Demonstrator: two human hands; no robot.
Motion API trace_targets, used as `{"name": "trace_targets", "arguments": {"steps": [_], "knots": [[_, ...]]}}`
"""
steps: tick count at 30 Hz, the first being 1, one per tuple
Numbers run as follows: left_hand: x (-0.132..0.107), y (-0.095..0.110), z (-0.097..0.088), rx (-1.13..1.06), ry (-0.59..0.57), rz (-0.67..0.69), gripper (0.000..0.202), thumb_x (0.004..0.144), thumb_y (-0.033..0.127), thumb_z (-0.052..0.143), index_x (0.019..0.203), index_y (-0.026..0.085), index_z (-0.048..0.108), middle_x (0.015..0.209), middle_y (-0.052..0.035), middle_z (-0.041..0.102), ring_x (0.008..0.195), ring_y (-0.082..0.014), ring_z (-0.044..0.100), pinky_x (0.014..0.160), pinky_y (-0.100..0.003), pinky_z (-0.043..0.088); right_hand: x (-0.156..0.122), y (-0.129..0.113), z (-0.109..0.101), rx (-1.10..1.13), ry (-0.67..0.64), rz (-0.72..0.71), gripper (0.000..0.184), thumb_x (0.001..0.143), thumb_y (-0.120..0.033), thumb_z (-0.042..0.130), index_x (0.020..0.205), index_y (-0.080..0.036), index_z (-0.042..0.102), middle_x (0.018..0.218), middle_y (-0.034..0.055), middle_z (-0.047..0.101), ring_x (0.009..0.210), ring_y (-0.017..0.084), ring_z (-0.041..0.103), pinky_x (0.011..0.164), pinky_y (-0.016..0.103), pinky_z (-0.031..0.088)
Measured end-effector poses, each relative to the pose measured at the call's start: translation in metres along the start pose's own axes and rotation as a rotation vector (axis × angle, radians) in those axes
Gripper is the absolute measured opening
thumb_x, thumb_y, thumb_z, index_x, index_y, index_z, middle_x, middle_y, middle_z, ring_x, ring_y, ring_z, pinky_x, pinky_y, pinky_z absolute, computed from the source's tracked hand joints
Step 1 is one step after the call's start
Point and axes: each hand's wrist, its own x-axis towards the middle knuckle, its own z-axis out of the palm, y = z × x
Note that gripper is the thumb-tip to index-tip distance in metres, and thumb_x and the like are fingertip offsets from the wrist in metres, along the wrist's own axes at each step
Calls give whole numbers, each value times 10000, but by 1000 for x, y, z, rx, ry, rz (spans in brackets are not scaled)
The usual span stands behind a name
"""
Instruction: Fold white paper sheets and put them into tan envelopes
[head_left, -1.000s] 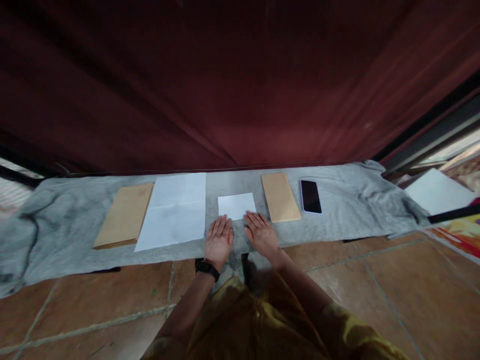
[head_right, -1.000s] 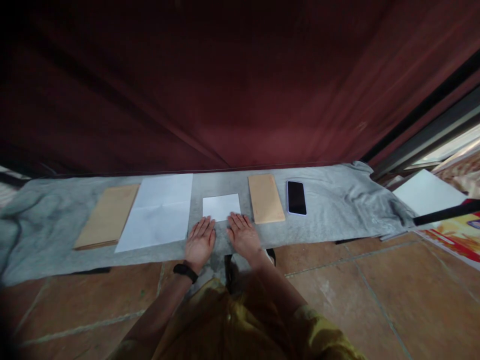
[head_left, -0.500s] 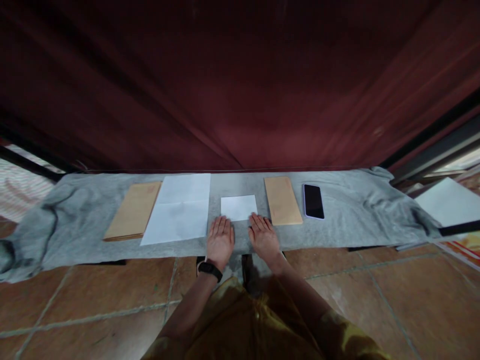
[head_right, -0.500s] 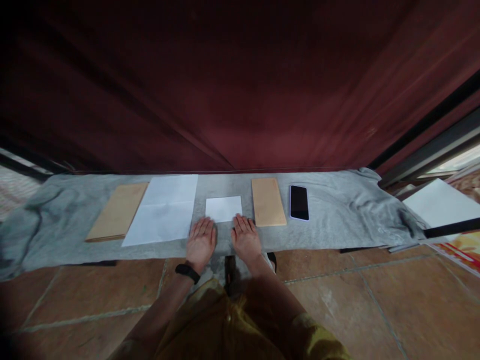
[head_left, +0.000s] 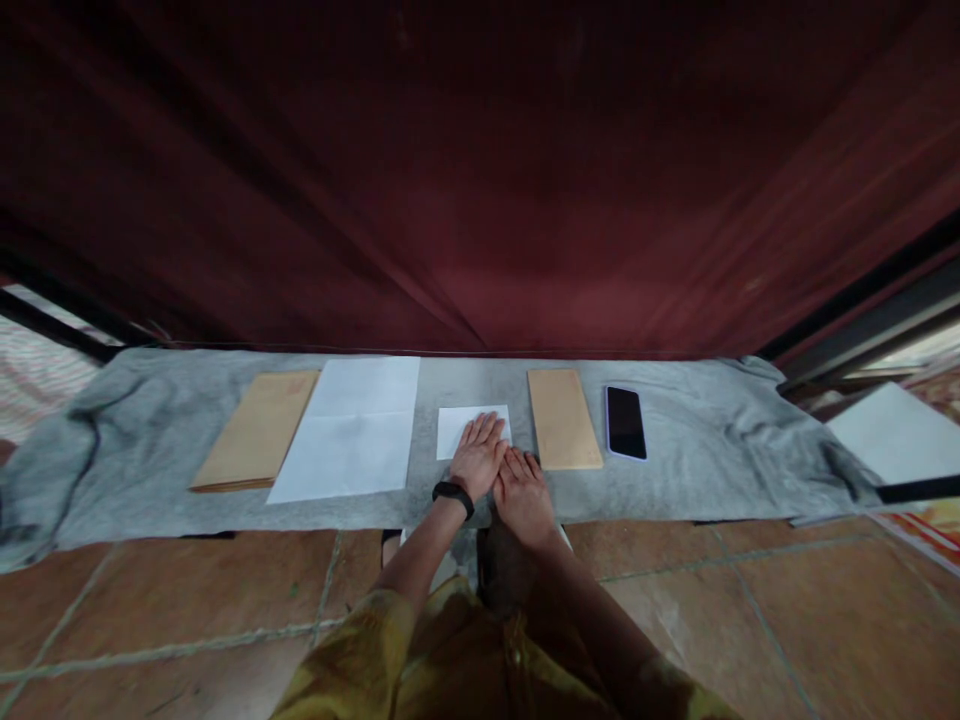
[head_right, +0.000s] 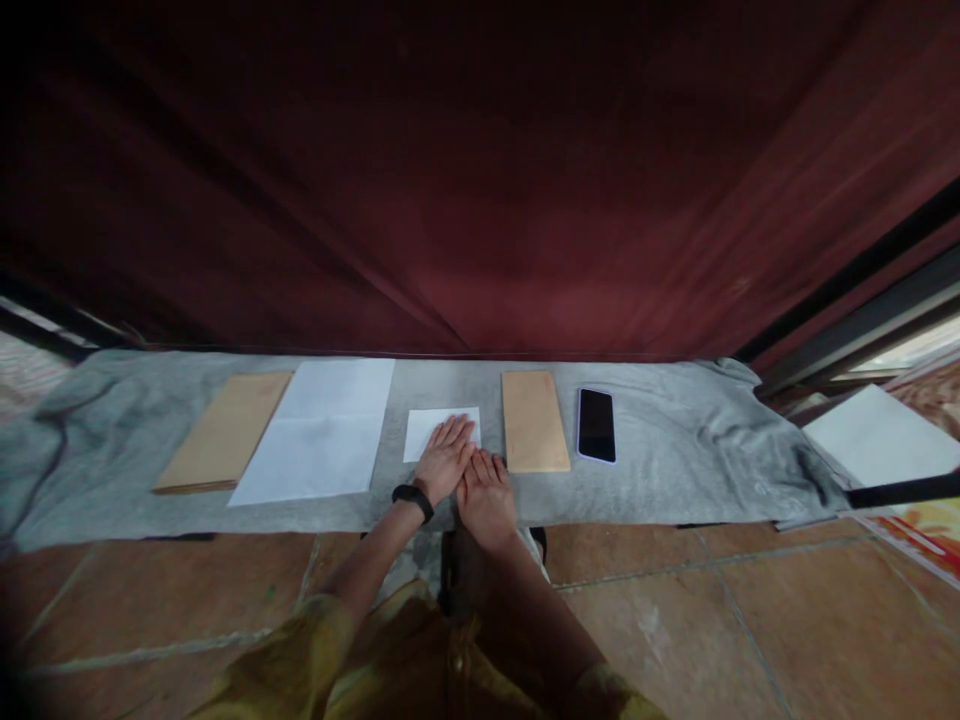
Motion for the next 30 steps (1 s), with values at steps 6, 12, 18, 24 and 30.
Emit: {"name": "trace_targets", "arguments": {"steps": [6, 12, 18, 24, 30], "knots": [[-29, -14, -1, 53, 79, -65, 587, 1032, 416, 271, 1507, 94, 395, 1592, -136, 382, 1503, -238, 289, 1234, -429, 268, -1, -2, -1, 14, 9, 12, 461, 990, -219, 442, 1433, -121, 527, 1455, 122, 558, 1341, 263, 518, 1174, 464, 329], [-73, -31, -1, 95, 178, -169, 665, 1016, 476, 303, 1529, 54, 337, 1584, -189, 368, 1500, -284, 292, 1204, -485, 318, -2, 0, 1, 27, 14, 9, 481, 987, -213, 440, 1458, -130, 498, 1472, 114, 542, 1344, 256, 514, 1170, 460, 327], [-101, -33, 0, 126, 232, -145, 665, 1010, 480, 341, 1518, 51, 362, 1566, -196, 393, 1481, -303, 331, 1187, -503, 342, -3, 1, 4, 10, 33, -2, 476, 990, -217, 439, 1455, -138, 502, 1479, 110, 536, 1346, 257, 508, 1168, 457, 326], [-113, -30, -7, 132, 214, -115, 613, 1012, 447, 362, 1502, 80, 402, 1545, -174, 437, 1473, -286, 352, 1196, -488, 331, -4, 3, 3, -22, 22, -26, 467, 997, -222, 431, 1448, -131, 508, 1492, 115, 520, 1356, 265, 494, 1166, 460, 328], [-107, -24, -12, 116, 195, -136, 630, 1004, 467, 377, 1466, 43, 440, 1544, -206, 431, 1481, -307, 332, 1211, -509, 294, -5, 6, 1, -7, 22, -40, 447, 1012, -233, 422, 1437, -130, 516, 1486, 119, 526, 1355, 277, 493, 1145, 479, 356]]}}
